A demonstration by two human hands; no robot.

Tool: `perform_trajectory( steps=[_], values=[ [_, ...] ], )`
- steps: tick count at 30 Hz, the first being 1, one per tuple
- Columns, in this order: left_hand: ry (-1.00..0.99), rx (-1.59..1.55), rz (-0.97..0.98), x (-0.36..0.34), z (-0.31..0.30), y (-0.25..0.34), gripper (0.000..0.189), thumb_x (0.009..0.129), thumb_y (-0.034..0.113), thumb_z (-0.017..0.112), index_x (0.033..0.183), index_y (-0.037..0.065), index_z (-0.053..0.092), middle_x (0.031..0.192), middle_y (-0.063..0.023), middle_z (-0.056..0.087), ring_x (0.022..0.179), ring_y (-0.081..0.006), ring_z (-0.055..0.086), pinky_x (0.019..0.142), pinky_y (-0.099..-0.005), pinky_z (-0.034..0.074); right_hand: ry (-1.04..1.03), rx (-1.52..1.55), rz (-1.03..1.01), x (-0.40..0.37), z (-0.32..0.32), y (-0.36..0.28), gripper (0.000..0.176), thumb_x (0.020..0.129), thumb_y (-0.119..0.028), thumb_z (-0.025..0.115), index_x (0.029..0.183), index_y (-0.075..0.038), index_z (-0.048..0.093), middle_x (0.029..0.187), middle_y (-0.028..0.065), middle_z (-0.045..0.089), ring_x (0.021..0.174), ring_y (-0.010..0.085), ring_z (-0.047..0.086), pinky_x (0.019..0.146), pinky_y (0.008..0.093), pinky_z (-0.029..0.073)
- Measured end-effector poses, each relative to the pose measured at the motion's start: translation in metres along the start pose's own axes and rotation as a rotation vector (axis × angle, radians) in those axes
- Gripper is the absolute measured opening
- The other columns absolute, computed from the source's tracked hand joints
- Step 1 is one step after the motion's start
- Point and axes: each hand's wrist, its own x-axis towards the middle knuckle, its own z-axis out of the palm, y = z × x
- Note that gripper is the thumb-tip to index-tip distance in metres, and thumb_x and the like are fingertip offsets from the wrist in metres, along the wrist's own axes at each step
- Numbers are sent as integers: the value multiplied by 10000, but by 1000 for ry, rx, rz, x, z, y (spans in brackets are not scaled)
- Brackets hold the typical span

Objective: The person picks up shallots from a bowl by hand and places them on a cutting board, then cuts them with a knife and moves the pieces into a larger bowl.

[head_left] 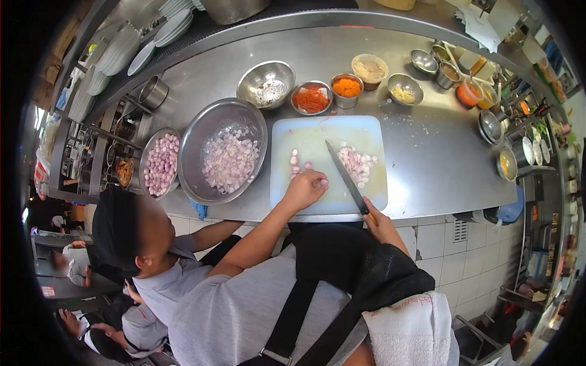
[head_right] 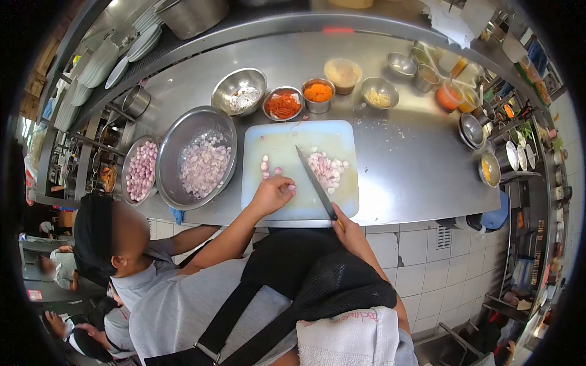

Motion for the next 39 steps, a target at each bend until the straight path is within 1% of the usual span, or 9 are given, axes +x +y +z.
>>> perform_trajectory(
  steps=[2,3,5,8,15,19,23,27,39],
  values=[
    [-69,-656,-238,11,3,-10,222,1002,105,782,1209,29,759,1178,-112,786,1022,-202,771,867,-365,621,18,-5,-27,0,2,4,602,1124,-254,614,1692,-314,421,1232,356,729,1221,506,701,1040,471,540],
    [-62,-651,-229,16,-2,-8,222,1002,105,782,1209,29,759,1178,-112,786,1022,-202,771,867,-365,621,29,-9,-48,0,3,3,601,1124,-253,611,1692,-309,422,1223,358,730,1213,510,702,1035,473,542],
    [-142,-1252,-249,26,-13,-6,310,1065,69,712,1371,19,692,1314,-102,752,1108,-208,756,978,-363,628,20,-3,-32,-2,2,-1,605,1122,-250,612,1693,-304,419,1222,359,730,1207,517,699,1031,474,542],
    [-122,-1394,-235,36,-15,-5,370,1065,16,684,1433,18,652,1337,-117,745,1157,-246,751,1063,-371,604,33,-8,-42,0,9,8,616,1117,-245,616,1696,-297,413,1218,358,729,1194,525,697,1022,474,543],
    [-114,-1001,-209,59,-5,-30,326,1042,74,750,1358,12,702,1332,-98,743,1151,-195,748,1049,-333,597,51,2,-13,-4,17,5,633,1108,-231,626,1700,-281,406,1185,347,729,1158,521,702,994,481,548],
    [32,-559,74,62,20,-40,255,970,62,812,1220,42,764,1185,-87,772,1080,-214,762,977,-334,613,69,19,-28,-6,23,3,627,1109,-222,622,1698,-272,411,1197,358,720,1174,523,694,1001,474,546],
    [96,-166,237,54,20,-28,158,913,40,825,1071,44,806,1118,-96,777,1012,-283,769,903,-372,624,129,-139,-69,-12,27,-4,628,1104,-203,602,1697,-275,405,1044,332,743,1007,536,715,906,542,559],
    [101,-167,296,54,23,-34,91,927,51,804,1016,34,808,1127,-97,774,998,-316,760,892,-399,617,178,-379,-86,-17,33,-7,646,1105,-228,576,1708,-312,362,873,292,738,821,522,712,791,627,545],
    [19,-117,308,61,12,-30,101,933,41,768,1031,20,781,1103,-140,778,973,-355,756,882,-419,610,216,-448,-72,-46,48,-24,646,1113,-231,567,1716,-318,351,796,258,712,769,476,721,741,606,563]
  ],
)
